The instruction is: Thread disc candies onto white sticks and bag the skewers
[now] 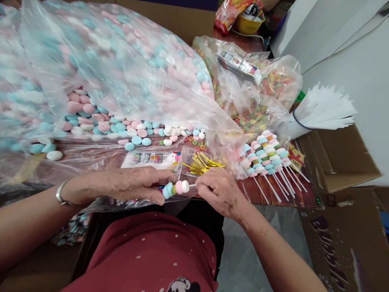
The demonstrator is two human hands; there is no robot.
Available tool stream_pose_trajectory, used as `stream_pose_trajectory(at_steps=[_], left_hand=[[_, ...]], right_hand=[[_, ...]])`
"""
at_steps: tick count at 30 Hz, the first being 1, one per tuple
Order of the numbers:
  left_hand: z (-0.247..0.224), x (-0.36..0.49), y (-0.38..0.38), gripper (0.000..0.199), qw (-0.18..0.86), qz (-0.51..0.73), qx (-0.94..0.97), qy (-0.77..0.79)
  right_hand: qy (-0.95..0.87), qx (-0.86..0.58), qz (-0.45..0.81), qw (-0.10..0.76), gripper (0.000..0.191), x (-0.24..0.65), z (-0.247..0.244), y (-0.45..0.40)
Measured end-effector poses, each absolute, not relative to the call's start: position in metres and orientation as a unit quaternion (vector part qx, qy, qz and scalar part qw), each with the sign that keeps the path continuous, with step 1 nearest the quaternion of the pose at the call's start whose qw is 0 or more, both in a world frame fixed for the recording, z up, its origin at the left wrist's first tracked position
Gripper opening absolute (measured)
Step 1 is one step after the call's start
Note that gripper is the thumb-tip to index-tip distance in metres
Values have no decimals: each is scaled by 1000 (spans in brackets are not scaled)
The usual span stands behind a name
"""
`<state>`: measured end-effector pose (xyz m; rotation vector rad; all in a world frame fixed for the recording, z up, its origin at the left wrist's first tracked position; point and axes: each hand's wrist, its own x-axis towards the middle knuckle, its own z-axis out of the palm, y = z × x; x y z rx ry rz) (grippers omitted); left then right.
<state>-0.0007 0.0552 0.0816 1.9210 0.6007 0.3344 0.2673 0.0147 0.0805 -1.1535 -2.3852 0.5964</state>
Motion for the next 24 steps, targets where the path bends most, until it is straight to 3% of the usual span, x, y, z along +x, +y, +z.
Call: stream_pose_trajectory(at_steps=[3, 7, 10, 12, 16, 17, 20, 22, 24], left_hand=[[89, -1, 53, 30, 493, 106, 838, 207], [110, 8, 50, 49, 331, 104, 905, 247], [130, 19, 39, 46, 180, 197, 929, 258], [139, 20, 23, 39, 136, 295, 917, 231], [128, 2, -16, 17, 218, 392, 839, 309], [120, -4, -22, 10, 266, 390, 792, 387], [92, -14, -22, 19, 458, 362, 596, 551], [81, -11, -11, 33, 565, 436, 471, 518], [81, -1, 2, 51, 597, 556, 340, 467]], right_hand=[[-817, -454, 274, 229, 26, 262, 72, 9], [-731, -520, 337, 287, 24, 260, 64, -4], [-670, -556, 364, 331, 22, 256, 59, -15], [-640, -566, 377, 359, 21, 250, 56, -21], [-605, -568, 386, 402, 21, 240, 52, -25], [-601, -568, 386, 409, 21, 237, 52, -25], [-600, -561, 388, 418, 22, 232, 51, -24], [-608, -554, 381, 422, 23, 229, 51, -25], [-619, -548, 372, 422, 22, 225, 50, -26]])
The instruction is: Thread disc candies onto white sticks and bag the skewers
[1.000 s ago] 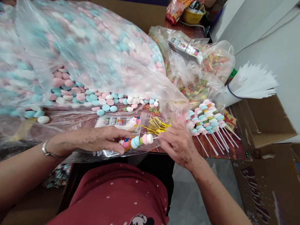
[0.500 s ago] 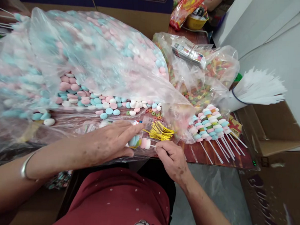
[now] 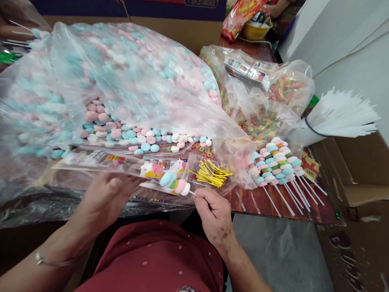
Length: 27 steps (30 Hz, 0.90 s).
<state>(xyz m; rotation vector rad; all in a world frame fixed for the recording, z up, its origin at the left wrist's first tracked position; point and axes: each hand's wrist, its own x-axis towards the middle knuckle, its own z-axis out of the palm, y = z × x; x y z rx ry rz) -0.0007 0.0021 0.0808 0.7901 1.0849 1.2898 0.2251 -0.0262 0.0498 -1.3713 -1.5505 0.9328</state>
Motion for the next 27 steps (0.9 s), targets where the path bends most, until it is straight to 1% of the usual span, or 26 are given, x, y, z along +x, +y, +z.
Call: stream_pose_trajectory(at_steps=[3, 5, 7, 9, 11, 13, 15, 17, 18, 19, 21, 23, 24, 25, 27], left_hand=[[91, 16, 15, 58, 606, 647, 215, 409], [96, 24, 18, 56, 609, 667, 176, 392], [96, 27, 21, 46, 617, 667, 145, 392], [92, 28, 26, 34, 636, 655, 119, 392], [86, 29, 31, 27, 656, 644, 94, 382], [81, 31, 36, 26, 669, 639, 73, 371], [77, 34, 39, 29, 673, 639, 62, 367], [74, 38, 39, 32, 673, 641, 63, 364], [72, 39, 39, 33, 671, 644, 69, 360], [70, 40, 38, 33, 671, 646, 76, 355], [67, 41, 37, 33, 679, 644, 88, 342], [64, 40, 38, 32, 693, 635, 86, 331], [63, 39, 38, 32, 700, 629, 78, 329], [62, 38, 39, 32, 706, 623, 68, 330], [61, 36, 42, 31, 710, 612, 47, 344]], right_hand=[[-648, -538, 344, 415, 21, 218, 48, -30], [-685, -526, 300, 405, 20, 214, 47, -31], [-733, -508, 220, 395, 20, 210, 45, -31], [-776, -492, 106, 381, 18, 208, 43, -31], [-802, -477, -2, 360, 15, 206, 41, -30], [-815, -462, -72, 341, 14, 202, 39, -30], [-822, -451, -94, 335, 15, 196, 37, -33], [-816, -459, -65, 345, 16, 192, 35, -37], [-806, -473, -21, 354, 18, 190, 35, -39], [-788, -495, 46, 364, 19, 188, 34, -41], [-711, -542, 234, 382, 21, 188, 32, -43], [-585, -563, 419, 407, 24, 188, 30, -44], [-522, -563, 482, 423, 25, 188, 29, -44], [-474, -560, 519, 439, 26, 188, 29, -44], [-449, -564, 528, 448, 26, 190, 30, -43]])
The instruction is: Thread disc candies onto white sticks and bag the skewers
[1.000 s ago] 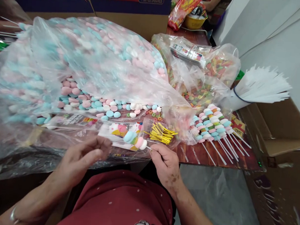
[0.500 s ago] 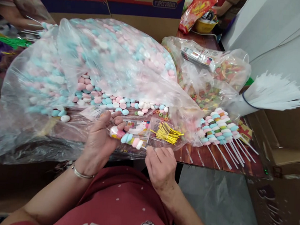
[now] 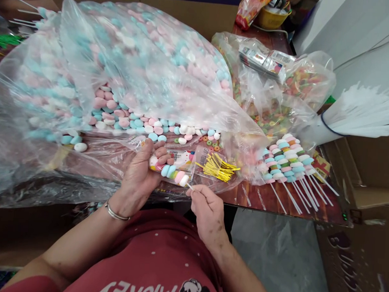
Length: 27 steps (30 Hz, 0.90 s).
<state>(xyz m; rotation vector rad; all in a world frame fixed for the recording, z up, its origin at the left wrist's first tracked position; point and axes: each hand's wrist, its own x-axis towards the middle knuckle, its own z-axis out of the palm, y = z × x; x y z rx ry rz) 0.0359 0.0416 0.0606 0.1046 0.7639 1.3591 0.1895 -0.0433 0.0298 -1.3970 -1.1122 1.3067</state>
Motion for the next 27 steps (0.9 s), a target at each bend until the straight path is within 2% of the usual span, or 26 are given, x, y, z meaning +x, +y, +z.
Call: stream_pose_trajectory(at_steps=[3, 7, 10, 12, 14, 16, 19, 21, 24, 27], left_hand=[[61, 34, 44, 31, 716, 593, 27, 367], [61, 31, 47, 33, 741, 550, 15, 385], [60, 29, 49, 34, 746, 527, 17, 407], [60, 27, 49, 32, 739, 528, 28, 417], [59, 26, 48, 27, 728, 538, 40, 424], [58, 25, 46, 23, 718, 549, 47, 426], [58, 24, 46, 23, 706, 563, 44, 427], [58, 24, 46, 24, 703, 565, 39, 431], [58, 24, 45, 25, 712, 555, 36, 429], [58, 25, 41, 25, 710, 566, 43, 417]], right_hand=[[-576, -592, 386, 412, 23, 192, 34, -42], [-762, -527, 46, 373, 17, 196, 36, -38], [-805, -475, -83, 347, 23, 197, 34, -35], [-807, -473, -95, 341, 26, 197, 33, -34], [-797, -493, -47, 346, 22, 197, 34, -35], [-766, -532, 75, 355, 18, 196, 37, -38], [-672, -579, 289, 361, 23, 195, 41, -42], [-625, -588, 364, 362, 27, 194, 42, -44], [-637, -591, 341, 359, 26, 193, 41, -44], [-730, -563, 159, 354, 21, 187, 37, -44]])
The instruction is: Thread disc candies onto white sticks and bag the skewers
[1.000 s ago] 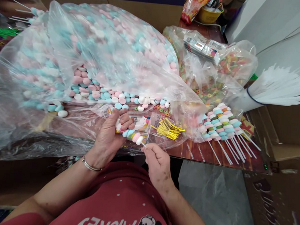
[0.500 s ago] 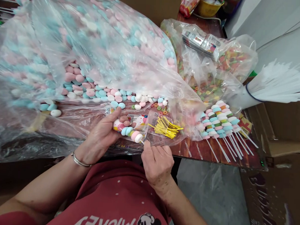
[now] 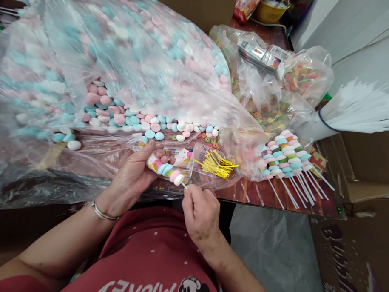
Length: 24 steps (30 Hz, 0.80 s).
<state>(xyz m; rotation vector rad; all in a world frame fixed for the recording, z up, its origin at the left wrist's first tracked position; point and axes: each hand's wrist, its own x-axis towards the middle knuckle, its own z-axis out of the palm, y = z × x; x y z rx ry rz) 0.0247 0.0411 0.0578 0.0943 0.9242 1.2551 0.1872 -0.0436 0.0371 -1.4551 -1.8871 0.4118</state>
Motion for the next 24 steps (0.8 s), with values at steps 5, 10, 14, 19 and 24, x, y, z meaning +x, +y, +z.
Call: stream_pose_trajectory(at_steps=[5, 10, 14, 19, 24], left_hand=[[58, 34, 32, 32, 691, 588, 93, 410], [58, 50, 16, 37, 700, 572, 148, 401], [60, 47, 15, 45, 725, 539, 170, 394], [67, 27, 41, 45, 663, 602, 190, 403], [64, 25, 52, 32, 665, 603, 157, 413]], right_hand=[[-796, -504, -40, 334, 17, 168, 30, -45], [-708, -541, 247, 379, 23, 154, 28, -43], [-534, -545, 496, 413, 28, 158, 32, -39], [-636, -548, 360, 406, 21, 169, 38, -39], [-612, -543, 409, 405, 21, 169, 38, -43]])
